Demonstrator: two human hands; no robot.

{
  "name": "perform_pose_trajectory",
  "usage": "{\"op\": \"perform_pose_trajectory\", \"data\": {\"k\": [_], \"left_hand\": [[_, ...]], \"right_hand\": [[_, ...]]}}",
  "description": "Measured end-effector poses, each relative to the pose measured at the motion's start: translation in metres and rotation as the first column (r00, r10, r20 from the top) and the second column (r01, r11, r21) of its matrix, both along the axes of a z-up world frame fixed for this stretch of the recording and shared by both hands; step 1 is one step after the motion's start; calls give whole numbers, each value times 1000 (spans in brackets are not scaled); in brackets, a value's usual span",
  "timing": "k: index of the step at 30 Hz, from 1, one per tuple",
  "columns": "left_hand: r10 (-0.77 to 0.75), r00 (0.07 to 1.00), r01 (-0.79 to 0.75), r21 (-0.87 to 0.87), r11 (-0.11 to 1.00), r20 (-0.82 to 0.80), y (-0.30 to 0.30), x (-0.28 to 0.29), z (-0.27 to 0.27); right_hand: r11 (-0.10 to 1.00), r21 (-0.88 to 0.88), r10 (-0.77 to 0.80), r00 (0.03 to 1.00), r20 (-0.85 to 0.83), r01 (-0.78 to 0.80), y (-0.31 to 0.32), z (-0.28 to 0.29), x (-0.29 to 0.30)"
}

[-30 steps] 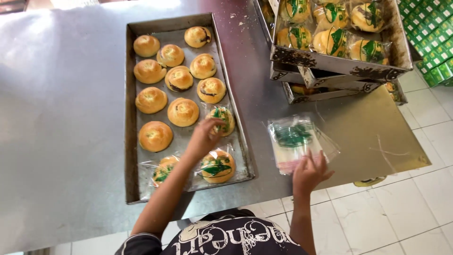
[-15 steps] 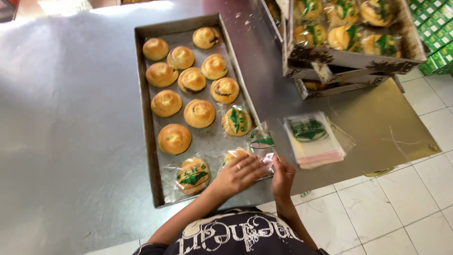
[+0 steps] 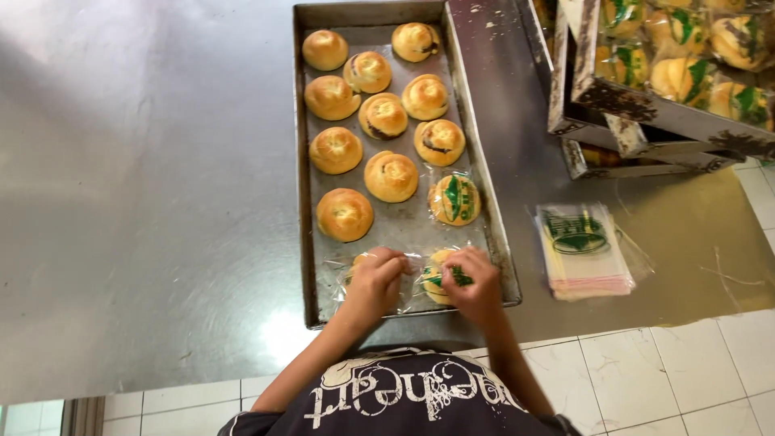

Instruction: Packaging bread rolls from a baking tray into individual plastic bags.

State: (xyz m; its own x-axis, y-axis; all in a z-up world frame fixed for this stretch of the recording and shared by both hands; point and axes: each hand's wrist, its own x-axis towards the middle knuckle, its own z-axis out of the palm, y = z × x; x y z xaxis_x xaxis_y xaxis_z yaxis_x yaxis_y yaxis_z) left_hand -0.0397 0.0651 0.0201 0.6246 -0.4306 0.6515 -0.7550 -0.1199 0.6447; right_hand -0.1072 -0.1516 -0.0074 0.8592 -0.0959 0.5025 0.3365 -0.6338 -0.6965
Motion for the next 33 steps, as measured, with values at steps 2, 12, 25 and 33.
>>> {"op": "perform_pose_trajectory", "data": {"k": [2,12,25,33], "left_hand": [[41,996,-37,49,998,-82,24,3,-6],[305,890,-241,217,946,-339,109,-17,-9],[297,748,-193,233,953,-594,126,-51,-11],[334,740,-282,181,942,-584,116,-62,-4]], "right_hand": [[998,35,55,997,-61,-53,-8,5,14],[845,-142,285,658,-698,-516,38,32,134],[804,584,495,418,-762,111,97,-46,187],[820,559,383,607,-697,124,84,31,150]]}}
